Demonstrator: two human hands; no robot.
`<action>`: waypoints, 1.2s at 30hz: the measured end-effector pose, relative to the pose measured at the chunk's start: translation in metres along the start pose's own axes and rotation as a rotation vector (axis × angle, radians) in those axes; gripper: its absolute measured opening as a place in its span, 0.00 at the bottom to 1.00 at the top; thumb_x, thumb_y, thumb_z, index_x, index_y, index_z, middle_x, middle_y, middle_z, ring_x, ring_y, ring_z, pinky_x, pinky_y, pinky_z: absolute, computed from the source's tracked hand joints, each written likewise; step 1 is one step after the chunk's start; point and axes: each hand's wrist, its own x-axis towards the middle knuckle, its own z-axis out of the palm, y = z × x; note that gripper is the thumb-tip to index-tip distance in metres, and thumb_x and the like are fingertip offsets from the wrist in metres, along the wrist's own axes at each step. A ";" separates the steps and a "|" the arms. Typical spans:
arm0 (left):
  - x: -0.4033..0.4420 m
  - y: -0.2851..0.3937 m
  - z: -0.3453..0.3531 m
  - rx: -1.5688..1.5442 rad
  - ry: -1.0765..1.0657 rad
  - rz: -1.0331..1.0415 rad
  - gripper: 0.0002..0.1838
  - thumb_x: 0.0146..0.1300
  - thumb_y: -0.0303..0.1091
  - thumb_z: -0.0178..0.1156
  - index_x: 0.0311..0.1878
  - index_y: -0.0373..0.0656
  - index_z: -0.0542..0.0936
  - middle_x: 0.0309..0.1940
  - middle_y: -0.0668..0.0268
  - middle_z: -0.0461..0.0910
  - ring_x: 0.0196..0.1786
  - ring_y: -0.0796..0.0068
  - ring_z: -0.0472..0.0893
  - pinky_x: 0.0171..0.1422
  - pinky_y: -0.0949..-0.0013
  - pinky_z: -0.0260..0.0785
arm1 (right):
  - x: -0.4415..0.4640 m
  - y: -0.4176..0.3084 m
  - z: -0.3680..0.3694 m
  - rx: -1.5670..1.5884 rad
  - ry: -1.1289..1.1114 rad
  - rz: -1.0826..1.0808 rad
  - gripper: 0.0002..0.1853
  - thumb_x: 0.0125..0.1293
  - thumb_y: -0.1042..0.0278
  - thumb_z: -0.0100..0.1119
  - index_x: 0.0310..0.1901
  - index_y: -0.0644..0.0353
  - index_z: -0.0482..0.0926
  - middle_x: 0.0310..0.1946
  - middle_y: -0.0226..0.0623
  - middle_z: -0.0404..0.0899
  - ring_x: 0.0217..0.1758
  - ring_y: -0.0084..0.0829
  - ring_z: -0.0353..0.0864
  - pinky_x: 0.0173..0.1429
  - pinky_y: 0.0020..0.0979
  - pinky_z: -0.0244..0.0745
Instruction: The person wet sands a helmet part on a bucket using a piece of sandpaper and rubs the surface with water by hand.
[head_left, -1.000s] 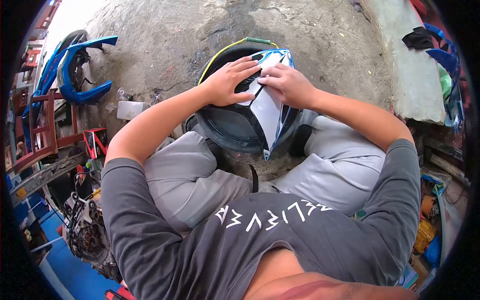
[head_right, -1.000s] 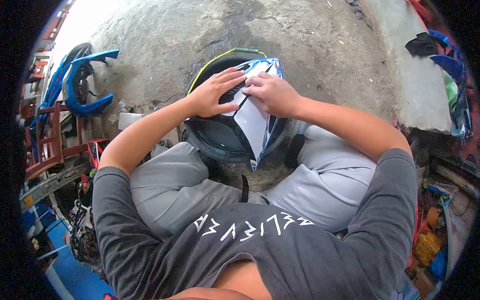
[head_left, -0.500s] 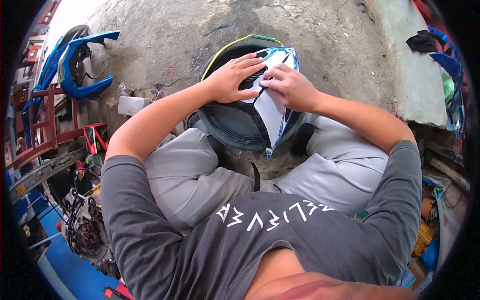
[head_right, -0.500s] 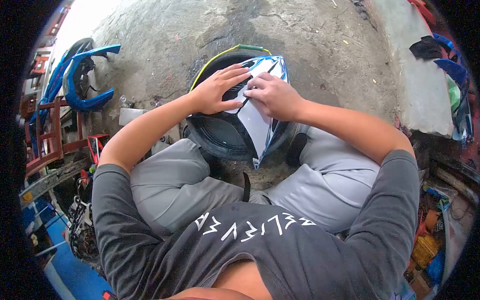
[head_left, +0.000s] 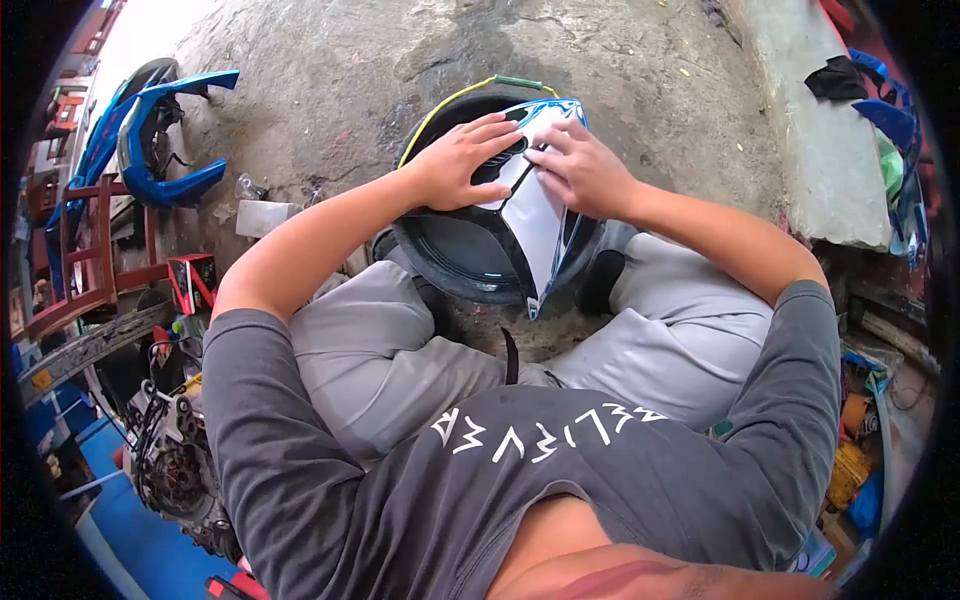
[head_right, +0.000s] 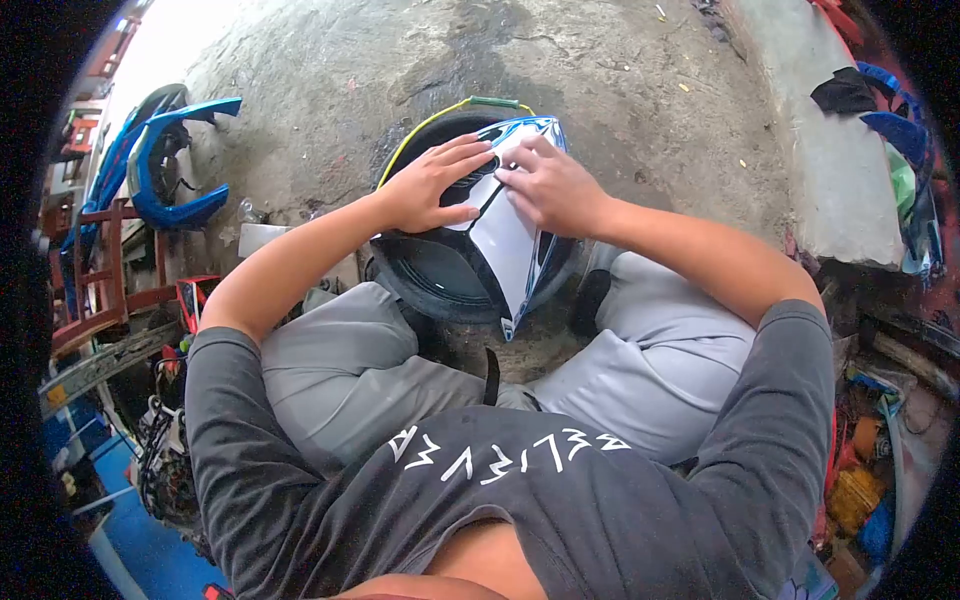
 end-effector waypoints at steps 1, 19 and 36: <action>0.000 0.000 0.000 0.009 0.005 0.004 0.48 0.73 0.60 0.68 0.86 0.39 0.69 0.86 0.47 0.67 0.91 0.44 0.60 0.92 0.42 0.55 | -0.002 0.010 0.000 -0.056 -0.012 -0.007 0.18 0.75 0.61 0.66 0.61 0.57 0.91 0.63 0.43 0.85 0.74 0.51 0.74 0.80 0.49 0.73; 0.001 0.002 -0.003 -0.008 -0.031 -0.016 0.48 0.74 0.59 0.68 0.87 0.39 0.68 0.87 0.47 0.65 0.92 0.44 0.58 0.93 0.43 0.52 | 0.000 0.065 -0.003 -0.039 -0.046 0.245 0.22 0.76 0.64 0.64 0.68 0.59 0.87 0.68 0.48 0.83 0.77 0.51 0.75 0.83 0.50 0.71; 0.001 -0.001 -0.002 -0.017 -0.022 -0.002 0.48 0.73 0.58 0.68 0.87 0.38 0.67 0.87 0.47 0.65 0.92 0.44 0.58 0.93 0.43 0.51 | 0.004 0.025 0.003 0.048 -0.096 0.170 0.24 0.77 0.62 0.63 0.70 0.58 0.85 0.72 0.47 0.80 0.80 0.50 0.75 0.79 0.52 0.74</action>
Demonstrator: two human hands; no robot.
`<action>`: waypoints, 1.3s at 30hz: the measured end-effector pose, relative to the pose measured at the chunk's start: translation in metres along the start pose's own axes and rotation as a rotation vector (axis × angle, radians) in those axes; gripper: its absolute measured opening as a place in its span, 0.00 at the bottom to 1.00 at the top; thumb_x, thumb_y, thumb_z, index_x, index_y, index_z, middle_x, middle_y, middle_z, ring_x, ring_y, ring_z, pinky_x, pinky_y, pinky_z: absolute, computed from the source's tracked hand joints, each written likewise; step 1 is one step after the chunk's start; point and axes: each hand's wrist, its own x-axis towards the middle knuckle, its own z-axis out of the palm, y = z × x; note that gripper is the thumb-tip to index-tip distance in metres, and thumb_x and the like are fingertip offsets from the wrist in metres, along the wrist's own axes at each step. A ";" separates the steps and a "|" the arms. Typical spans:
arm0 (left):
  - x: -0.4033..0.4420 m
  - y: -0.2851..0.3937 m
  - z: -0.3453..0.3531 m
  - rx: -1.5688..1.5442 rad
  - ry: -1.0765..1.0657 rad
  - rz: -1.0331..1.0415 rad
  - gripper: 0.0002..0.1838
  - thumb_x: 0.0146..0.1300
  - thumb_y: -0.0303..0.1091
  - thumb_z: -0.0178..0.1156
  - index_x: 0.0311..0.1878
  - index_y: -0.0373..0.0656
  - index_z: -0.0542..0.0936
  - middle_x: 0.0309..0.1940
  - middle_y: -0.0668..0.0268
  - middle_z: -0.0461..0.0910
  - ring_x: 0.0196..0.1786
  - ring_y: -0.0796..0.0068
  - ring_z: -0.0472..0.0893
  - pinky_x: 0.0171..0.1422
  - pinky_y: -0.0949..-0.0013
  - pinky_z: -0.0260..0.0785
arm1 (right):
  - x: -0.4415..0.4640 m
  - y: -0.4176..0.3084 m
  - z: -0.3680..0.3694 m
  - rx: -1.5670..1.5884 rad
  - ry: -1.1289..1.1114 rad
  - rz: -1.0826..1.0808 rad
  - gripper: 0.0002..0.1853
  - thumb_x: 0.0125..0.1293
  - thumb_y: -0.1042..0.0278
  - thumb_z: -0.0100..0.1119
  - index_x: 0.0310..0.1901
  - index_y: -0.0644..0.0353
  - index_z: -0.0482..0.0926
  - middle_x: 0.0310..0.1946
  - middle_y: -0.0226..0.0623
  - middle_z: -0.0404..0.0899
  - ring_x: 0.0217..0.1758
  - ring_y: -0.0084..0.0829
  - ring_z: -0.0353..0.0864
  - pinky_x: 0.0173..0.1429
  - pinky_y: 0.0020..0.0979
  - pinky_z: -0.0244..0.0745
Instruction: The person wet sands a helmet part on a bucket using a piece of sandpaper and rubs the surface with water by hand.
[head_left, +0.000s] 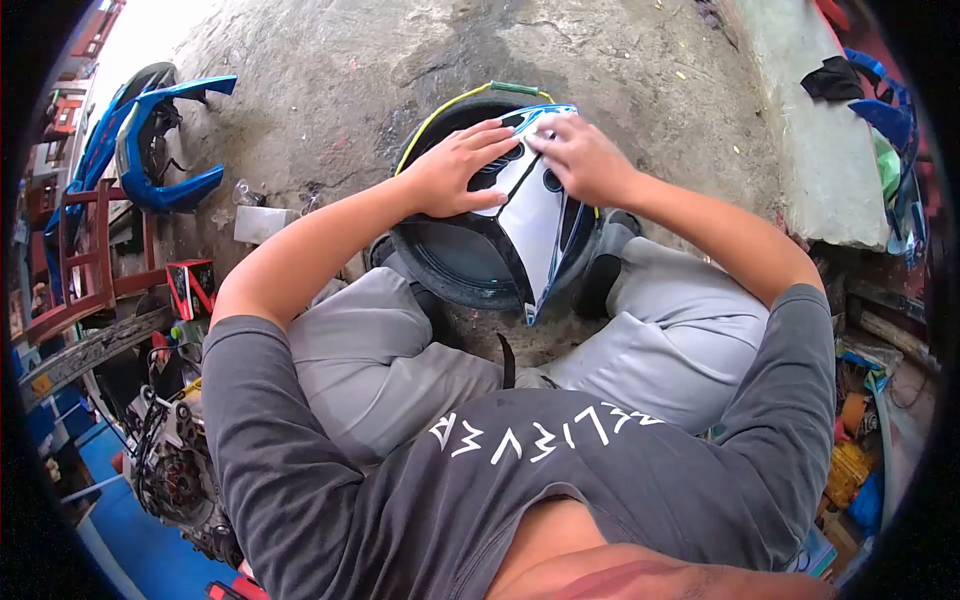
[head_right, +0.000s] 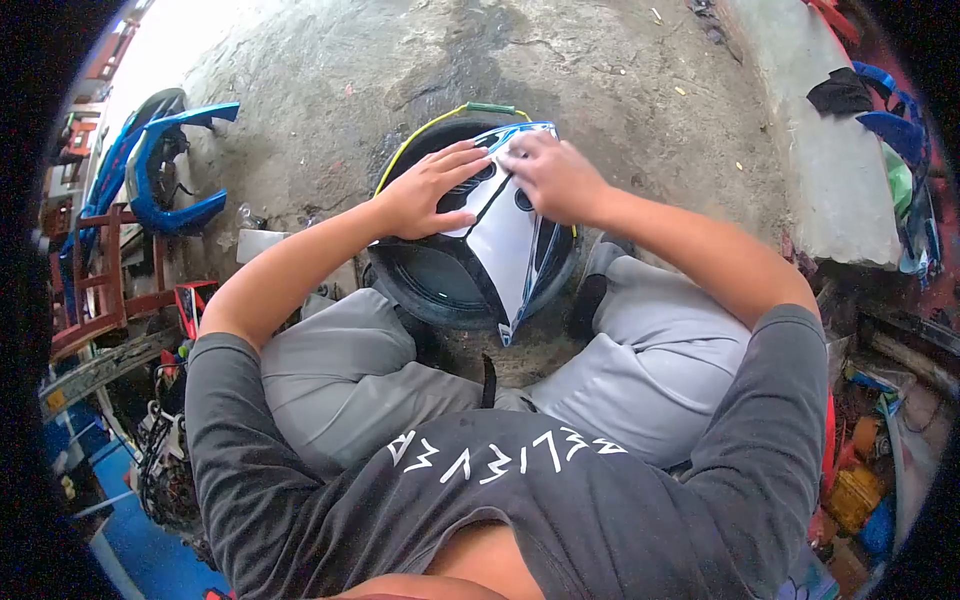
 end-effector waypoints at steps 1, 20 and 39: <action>0.000 0.000 0.001 0.001 0.002 -0.001 0.48 0.73 0.58 0.68 0.87 0.38 0.67 0.87 0.46 0.65 0.92 0.44 0.58 0.93 0.43 0.51 | -0.001 -0.008 0.002 -0.028 0.008 -0.031 0.24 0.76 0.62 0.64 0.70 0.60 0.85 0.70 0.45 0.81 0.79 0.49 0.75 0.79 0.51 0.74; -0.001 0.000 0.000 0.005 0.001 -0.003 0.48 0.72 0.57 0.69 0.87 0.38 0.68 0.87 0.46 0.66 0.92 0.44 0.59 0.94 0.44 0.52 | 0.009 0.028 -0.012 -0.243 0.018 0.101 0.20 0.75 0.64 0.61 0.64 0.59 0.87 0.67 0.42 0.83 0.77 0.46 0.76 0.72 0.51 0.78; -0.003 0.003 -0.001 -0.042 0.028 -0.009 0.40 0.71 0.56 0.72 0.76 0.40 0.74 0.85 0.48 0.67 0.92 0.45 0.59 0.93 0.44 0.52 | 0.010 0.021 -0.017 -0.175 -0.141 0.247 0.26 0.85 0.45 0.55 0.78 0.34 0.82 0.80 0.53 0.72 0.85 0.53 0.67 0.82 0.59 0.70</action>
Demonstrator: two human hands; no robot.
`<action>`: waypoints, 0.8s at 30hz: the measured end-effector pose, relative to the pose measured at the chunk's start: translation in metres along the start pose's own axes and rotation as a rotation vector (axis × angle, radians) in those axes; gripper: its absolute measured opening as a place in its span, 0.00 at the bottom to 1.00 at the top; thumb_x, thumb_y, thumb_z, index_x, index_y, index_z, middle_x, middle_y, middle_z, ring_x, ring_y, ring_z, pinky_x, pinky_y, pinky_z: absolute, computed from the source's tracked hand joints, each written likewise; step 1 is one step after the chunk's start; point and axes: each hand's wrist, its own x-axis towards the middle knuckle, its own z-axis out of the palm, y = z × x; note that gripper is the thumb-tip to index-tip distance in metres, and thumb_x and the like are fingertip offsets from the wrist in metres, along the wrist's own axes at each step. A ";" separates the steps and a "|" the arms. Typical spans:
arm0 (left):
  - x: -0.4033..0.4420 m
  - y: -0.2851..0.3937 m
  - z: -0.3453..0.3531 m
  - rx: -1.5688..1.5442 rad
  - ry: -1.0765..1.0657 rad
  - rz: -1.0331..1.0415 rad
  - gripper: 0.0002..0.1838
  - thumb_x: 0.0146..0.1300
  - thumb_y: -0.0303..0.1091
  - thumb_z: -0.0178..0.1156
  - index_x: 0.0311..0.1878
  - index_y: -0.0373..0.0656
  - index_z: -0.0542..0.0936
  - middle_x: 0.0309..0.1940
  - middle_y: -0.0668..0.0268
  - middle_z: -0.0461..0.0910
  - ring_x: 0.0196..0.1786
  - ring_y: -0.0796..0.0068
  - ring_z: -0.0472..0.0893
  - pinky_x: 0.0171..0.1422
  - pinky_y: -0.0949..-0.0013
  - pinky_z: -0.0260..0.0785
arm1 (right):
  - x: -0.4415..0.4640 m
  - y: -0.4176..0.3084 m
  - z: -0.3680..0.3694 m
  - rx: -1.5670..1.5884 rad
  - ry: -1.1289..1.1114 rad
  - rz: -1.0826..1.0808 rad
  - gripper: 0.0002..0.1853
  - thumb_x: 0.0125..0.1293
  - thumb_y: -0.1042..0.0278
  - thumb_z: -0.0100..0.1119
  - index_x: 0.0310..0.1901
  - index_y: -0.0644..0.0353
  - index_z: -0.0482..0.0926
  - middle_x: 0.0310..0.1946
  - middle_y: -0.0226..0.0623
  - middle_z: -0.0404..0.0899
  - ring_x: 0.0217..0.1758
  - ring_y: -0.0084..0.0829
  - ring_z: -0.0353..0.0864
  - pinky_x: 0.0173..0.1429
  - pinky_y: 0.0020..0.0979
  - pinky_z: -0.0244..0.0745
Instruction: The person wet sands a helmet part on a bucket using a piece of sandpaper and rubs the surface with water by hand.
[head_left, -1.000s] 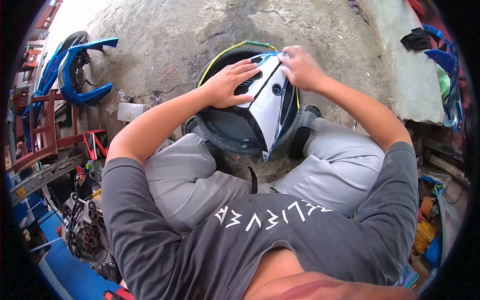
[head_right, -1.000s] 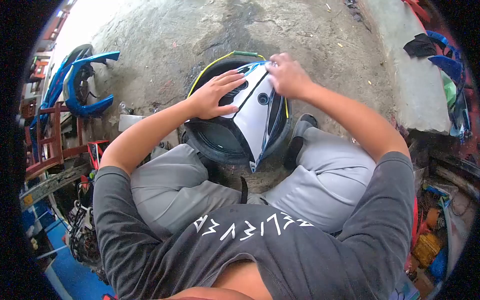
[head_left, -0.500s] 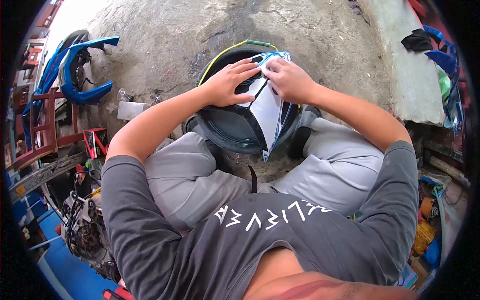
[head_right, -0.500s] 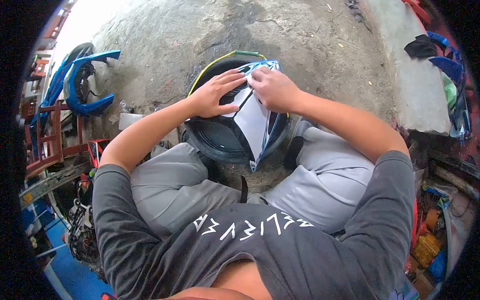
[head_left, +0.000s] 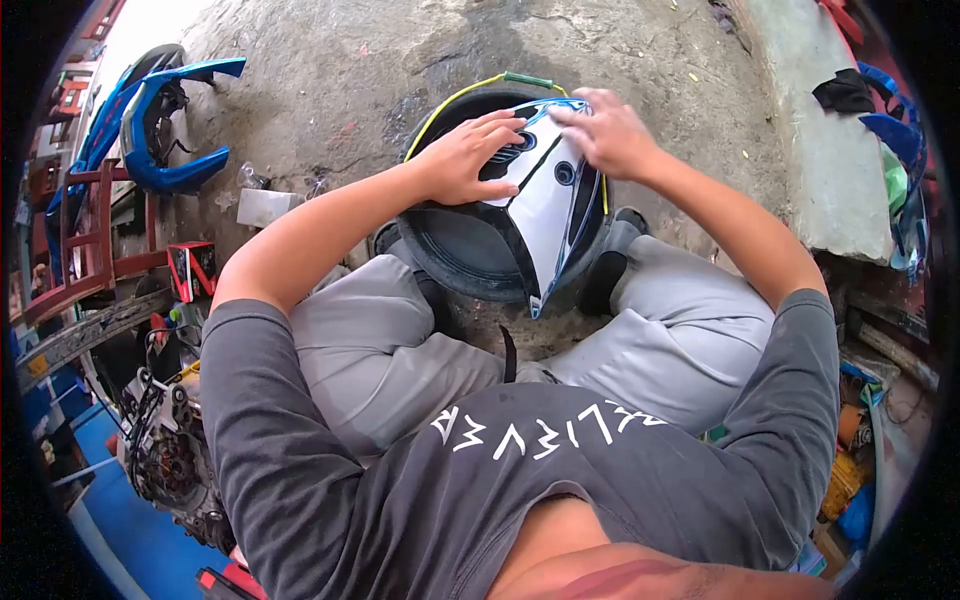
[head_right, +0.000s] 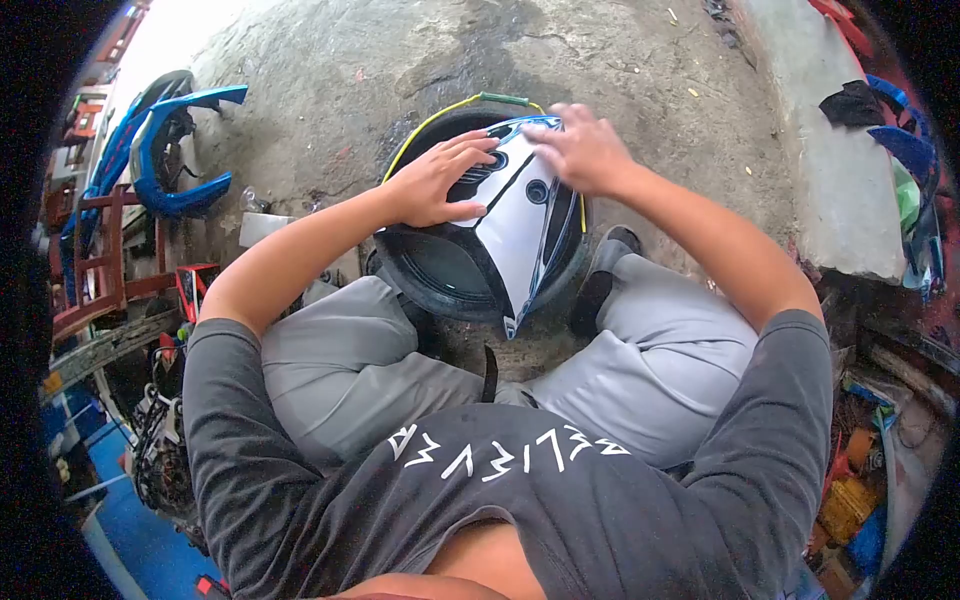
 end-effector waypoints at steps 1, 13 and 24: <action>0.001 0.000 0.000 0.004 0.001 0.003 0.40 0.70 0.56 0.72 0.76 0.40 0.74 0.85 0.48 0.67 0.91 0.45 0.59 0.93 0.44 0.52 | 0.003 0.009 0.001 -0.026 0.018 0.077 0.26 0.85 0.44 0.54 0.79 0.33 0.82 0.80 0.53 0.71 0.85 0.53 0.66 0.82 0.59 0.69; 0.002 0.000 0.000 -0.005 -0.001 -0.005 0.41 0.71 0.56 0.72 0.78 0.41 0.74 0.85 0.48 0.68 0.92 0.45 0.59 0.93 0.44 0.52 | 0.002 -0.001 -0.003 -0.078 -0.009 0.063 0.26 0.84 0.44 0.55 0.80 0.30 0.80 0.80 0.52 0.72 0.83 0.53 0.69 0.79 0.58 0.72; 0.001 0.000 0.001 0.006 -0.017 -0.012 0.40 0.71 0.56 0.71 0.78 0.42 0.75 0.86 0.48 0.66 0.92 0.44 0.59 0.93 0.42 0.52 | 0.002 0.002 0.005 -0.091 0.031 -0.051 0.28 0.82 0.36 0.56 0.78 0.30 0.82 0.78 0.51 0.73 0.84 0.51 0.67 0.76 0.64 0.69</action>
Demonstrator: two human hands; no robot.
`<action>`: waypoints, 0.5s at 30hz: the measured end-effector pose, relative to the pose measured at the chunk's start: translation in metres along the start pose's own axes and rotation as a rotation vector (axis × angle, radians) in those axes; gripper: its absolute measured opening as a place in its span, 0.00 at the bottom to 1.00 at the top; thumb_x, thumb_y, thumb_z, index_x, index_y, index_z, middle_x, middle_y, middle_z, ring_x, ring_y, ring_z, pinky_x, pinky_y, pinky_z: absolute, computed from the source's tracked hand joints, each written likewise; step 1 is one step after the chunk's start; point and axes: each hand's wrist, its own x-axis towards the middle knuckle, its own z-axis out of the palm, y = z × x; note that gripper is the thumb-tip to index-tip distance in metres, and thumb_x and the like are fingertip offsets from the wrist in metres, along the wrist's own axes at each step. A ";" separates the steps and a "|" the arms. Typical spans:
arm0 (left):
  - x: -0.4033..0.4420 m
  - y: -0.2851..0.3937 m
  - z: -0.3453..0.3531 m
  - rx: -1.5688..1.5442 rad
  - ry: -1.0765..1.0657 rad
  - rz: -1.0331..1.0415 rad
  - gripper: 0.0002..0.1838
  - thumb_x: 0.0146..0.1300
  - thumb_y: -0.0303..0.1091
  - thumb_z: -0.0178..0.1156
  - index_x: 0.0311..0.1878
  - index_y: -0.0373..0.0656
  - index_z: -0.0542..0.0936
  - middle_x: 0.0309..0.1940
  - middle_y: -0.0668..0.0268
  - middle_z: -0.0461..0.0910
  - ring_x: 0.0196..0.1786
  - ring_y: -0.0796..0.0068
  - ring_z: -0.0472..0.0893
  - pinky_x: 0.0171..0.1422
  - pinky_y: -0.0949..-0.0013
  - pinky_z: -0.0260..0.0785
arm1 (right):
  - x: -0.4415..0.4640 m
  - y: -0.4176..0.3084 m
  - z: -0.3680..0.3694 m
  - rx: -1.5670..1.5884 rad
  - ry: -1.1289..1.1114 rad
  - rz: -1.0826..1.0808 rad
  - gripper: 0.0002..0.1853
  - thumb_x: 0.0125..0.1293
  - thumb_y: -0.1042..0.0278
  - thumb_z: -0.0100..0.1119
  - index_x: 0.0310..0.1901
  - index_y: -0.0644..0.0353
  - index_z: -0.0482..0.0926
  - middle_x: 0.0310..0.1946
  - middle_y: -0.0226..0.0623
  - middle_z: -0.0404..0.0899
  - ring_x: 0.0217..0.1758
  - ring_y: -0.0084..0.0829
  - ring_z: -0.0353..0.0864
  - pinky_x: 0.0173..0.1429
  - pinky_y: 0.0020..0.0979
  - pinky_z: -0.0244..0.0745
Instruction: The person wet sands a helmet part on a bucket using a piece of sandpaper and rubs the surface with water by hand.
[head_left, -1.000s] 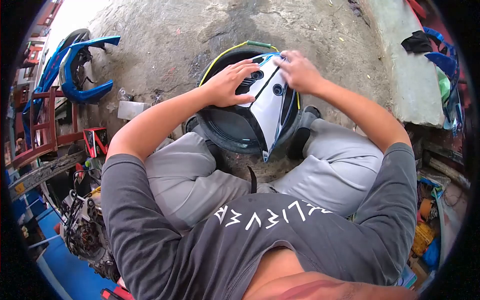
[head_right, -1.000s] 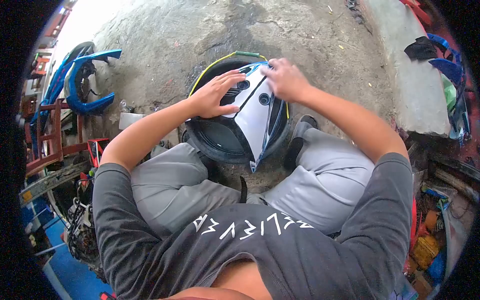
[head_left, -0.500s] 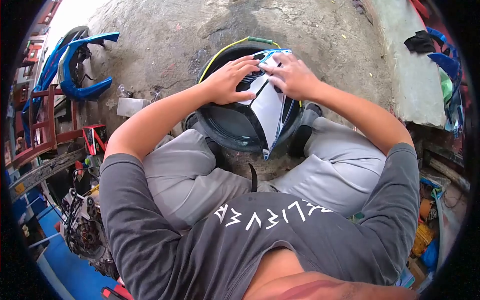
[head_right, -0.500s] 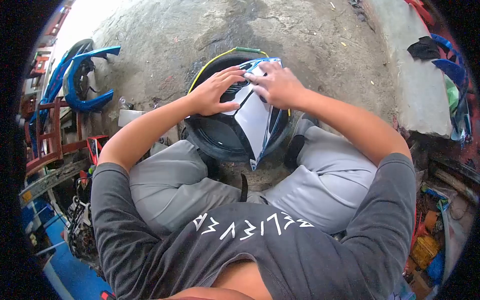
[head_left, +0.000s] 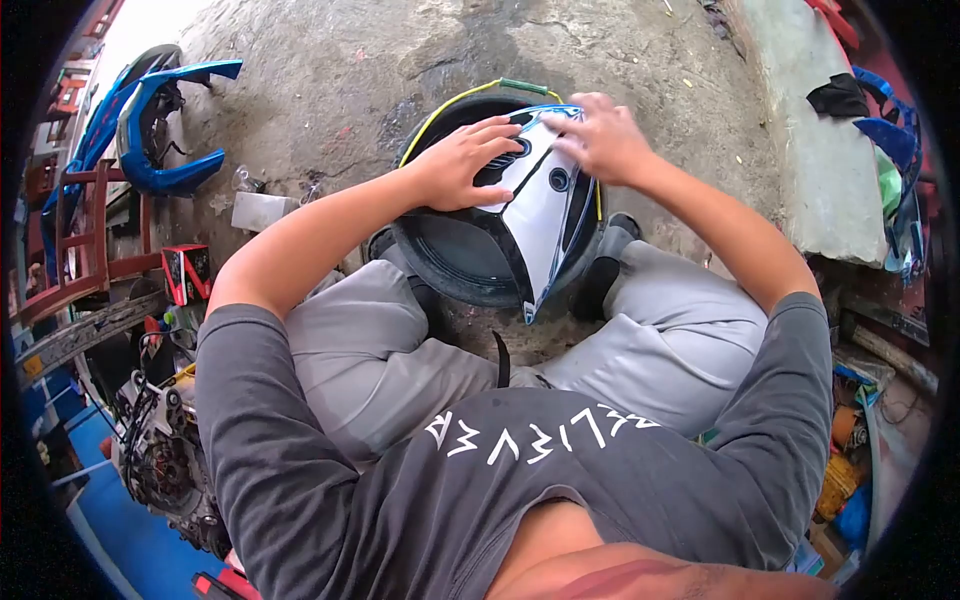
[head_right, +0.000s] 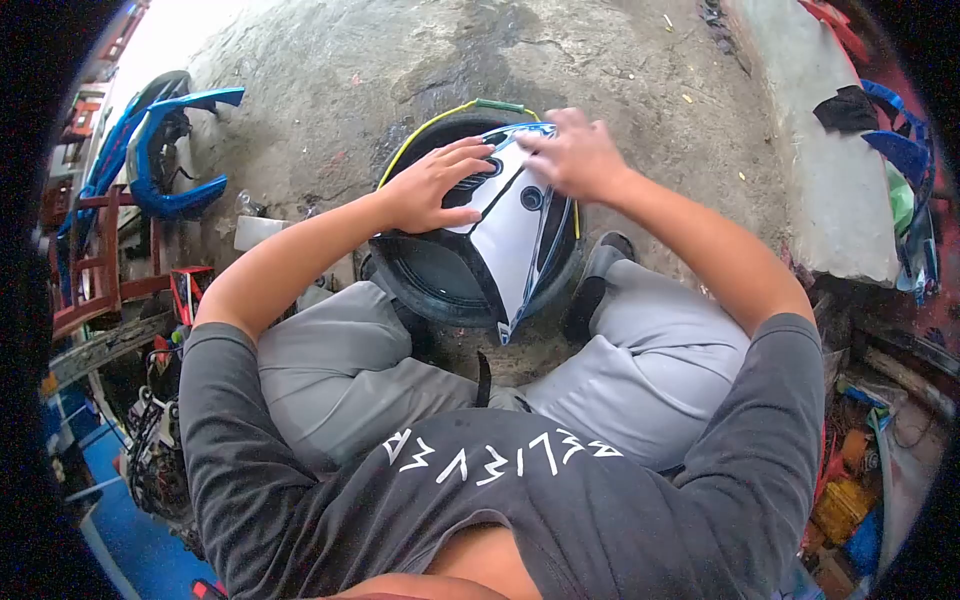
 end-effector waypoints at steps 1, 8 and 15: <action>0.000 0.000 -0.001 0.002 -0.003 0.003 0.40 0.71 0.56 0.71 0.78 0.42 0.75 0.86 0.48 0.67 0.92 0.44 0.59 0.93 0.42 0.52 | 0.001 0.008 0.000 -0.021 -0.019 0.055 0.29 0.82 0.36 0.56 0.78 0.30 0.81 0.78 0.51 0.73 0.84 0.52 0.67 0.76 0.65 0.69; 0.001 0.000 -0.001 0.001 0.008 0.012 0.38 0.71 0.56 0.71 0.78 0.44 0.76 0.86 0.49 0.67 0.92 0.44 0.58 0.93 0.42 0.52 | -0.008 -0.019 -0.004 0.093 -0.069 -0.025 0.30 0.82 0.34 0.56 0.79 0.29 0.80 0.79 0.55 0.71 0.85 0.55 0.67 0.79 0.61 0.70; 0.002 0.001 -0.002 -0.005 0.003 0.010 0.39 0.72 0.56 0.71 0.78 0.44 0.76 0.86 0.48 0.67 0.92 0.44 0.58 0.93 0.41 0.53 | -0.001 0.008 -0.009 0.061 -0.131 0.173 0.30 0.82 0.36 0.56 0.81 0.27 0.77 0.77 0.51 0.73 0.84 0.52 0.68 0.80 0.62 0.69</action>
